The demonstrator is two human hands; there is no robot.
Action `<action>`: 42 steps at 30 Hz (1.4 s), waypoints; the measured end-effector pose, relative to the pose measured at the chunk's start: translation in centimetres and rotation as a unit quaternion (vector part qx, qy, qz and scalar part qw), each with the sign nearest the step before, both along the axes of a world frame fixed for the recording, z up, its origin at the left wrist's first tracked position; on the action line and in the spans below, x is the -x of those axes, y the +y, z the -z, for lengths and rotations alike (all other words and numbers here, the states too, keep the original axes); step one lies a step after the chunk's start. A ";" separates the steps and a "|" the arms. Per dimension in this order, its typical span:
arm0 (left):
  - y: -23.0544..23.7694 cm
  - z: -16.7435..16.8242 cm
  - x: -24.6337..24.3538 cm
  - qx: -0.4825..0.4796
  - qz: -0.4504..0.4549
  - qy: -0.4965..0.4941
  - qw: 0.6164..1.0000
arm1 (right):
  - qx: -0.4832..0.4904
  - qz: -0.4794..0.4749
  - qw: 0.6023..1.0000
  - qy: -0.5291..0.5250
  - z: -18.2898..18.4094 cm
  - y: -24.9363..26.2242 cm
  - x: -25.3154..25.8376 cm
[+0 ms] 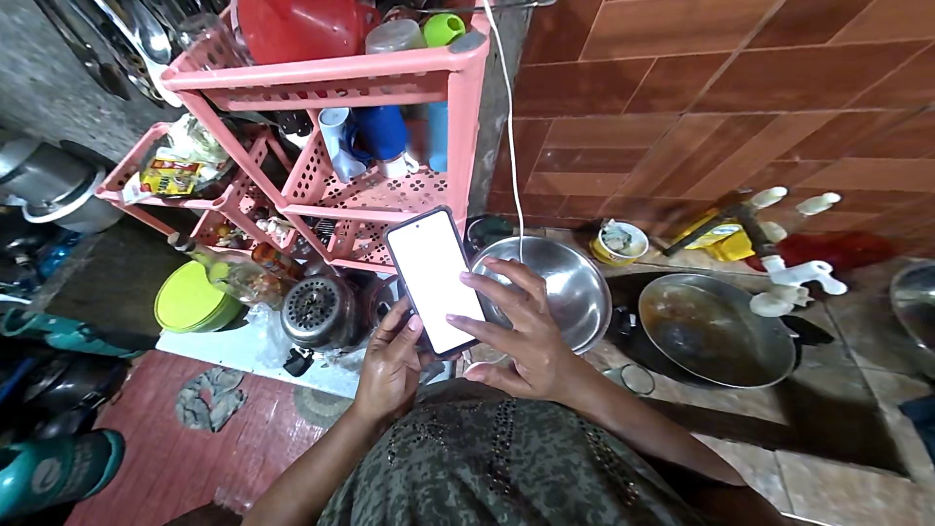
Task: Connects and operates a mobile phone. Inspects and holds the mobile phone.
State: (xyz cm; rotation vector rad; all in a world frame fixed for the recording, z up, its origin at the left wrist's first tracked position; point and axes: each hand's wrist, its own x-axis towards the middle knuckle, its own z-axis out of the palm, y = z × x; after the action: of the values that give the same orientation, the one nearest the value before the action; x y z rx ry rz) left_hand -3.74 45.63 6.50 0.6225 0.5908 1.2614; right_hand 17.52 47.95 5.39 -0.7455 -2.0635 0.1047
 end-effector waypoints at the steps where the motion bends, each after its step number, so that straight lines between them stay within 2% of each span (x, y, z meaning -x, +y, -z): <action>1: 0.0 0.0 0.0 0.000 0.000 0.000 1.000 | -0.001 0.000 1.000 0.004 0.0 0.0 -0.1; 10: 0.1 0.0 0.0 0.009 0.001 0.007 1.000 | -0.025 0.000 0.998 0.056 0.3 -0.1 -0.8; 16: 0.2 0.0 0.0 0.012 -0.001 0.010 1.000 | -0.024 0.001 0.998 0.050 0.5 0.0 -0.8; 29: 0.0 0.0 -0.3 0.010 -0.004 0.008 1.000 | 0.017 -0.006 0.999 -0.044 0.0 0.0 0.4; 38: -0.1 -0.1 -0.2 0.010 -0.007 0.010 1.000 | 0.016 -0.023 0.999 -0.047 0.0 -0.2 0.4; 42: -0.1 0.0 -0.1 0.005 -0.002 0.008 1.000 | 0.002 -0.019 1.000 -0.014 0.0 -0.1 0.1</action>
State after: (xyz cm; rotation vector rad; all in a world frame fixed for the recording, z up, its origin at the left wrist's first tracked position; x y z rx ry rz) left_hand -3.67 45.52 6.51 0.6250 0.6115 1.2576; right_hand 17.47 47.82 5.37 -0.7131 -2.1053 0.1201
